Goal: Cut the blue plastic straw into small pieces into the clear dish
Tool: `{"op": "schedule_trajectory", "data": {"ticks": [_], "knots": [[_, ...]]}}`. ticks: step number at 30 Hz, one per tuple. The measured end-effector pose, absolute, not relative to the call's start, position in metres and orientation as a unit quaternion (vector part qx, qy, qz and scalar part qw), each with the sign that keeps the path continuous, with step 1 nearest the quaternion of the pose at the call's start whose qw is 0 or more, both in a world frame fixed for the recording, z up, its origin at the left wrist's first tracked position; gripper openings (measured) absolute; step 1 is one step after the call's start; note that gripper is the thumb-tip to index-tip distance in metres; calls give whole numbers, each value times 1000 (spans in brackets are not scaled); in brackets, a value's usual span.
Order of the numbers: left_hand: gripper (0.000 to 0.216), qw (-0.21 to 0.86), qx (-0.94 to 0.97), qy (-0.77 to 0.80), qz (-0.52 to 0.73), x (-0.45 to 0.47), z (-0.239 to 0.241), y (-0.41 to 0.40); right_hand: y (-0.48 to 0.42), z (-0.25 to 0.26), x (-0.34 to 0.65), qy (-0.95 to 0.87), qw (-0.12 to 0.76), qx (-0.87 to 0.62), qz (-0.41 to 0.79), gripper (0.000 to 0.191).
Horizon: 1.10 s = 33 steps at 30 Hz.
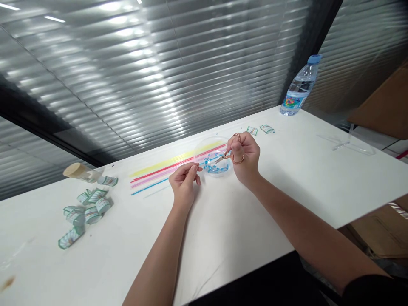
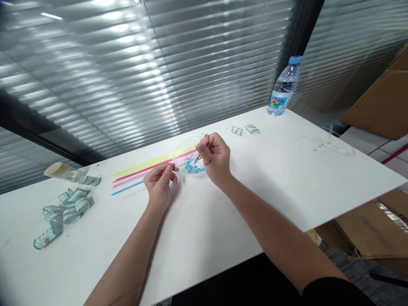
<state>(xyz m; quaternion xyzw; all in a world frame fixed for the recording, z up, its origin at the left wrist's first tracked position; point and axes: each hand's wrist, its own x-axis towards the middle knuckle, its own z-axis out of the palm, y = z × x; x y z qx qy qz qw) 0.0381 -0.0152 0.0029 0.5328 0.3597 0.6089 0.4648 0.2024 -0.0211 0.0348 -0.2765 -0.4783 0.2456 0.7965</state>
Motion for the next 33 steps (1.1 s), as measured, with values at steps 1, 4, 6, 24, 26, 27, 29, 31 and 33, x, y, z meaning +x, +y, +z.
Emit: {"op": "schedule_trajectory", "data": {"ticks": [1,4,6,24,26,27,29,31,33], "knots": [[18,463,532,360,610,38,3,-15,-21,34,203,-477,797,-275,248,36],[18,461,533,361,610,38,2,-15,-20,33,203,-479,793,-272,260,33],[19,461,533,362,610,38,2,-15,-19,32,204,-481,792,-268,265,33],[18,445,549,347,617,37,1,-14,-18,32,205,-483,787,-278,265,38],[18,445,549,346,617,37,1,-14,-18,32,205,-483,790,-272,263,37],[18,445,549,347,617,37,1,-14,-18,32,205,-482,791,-270,263,37],[19,442,550,350,616,36,0,-14,-17,32,205,-481,792,-268,265,37],[19,438,554,351,615,36,0,-14,-17,32,205,-482,791,-266,266,36],[18,435,557,348,616,36,0,-14,-17,32,205,-484,791,-263,265,35]]}}
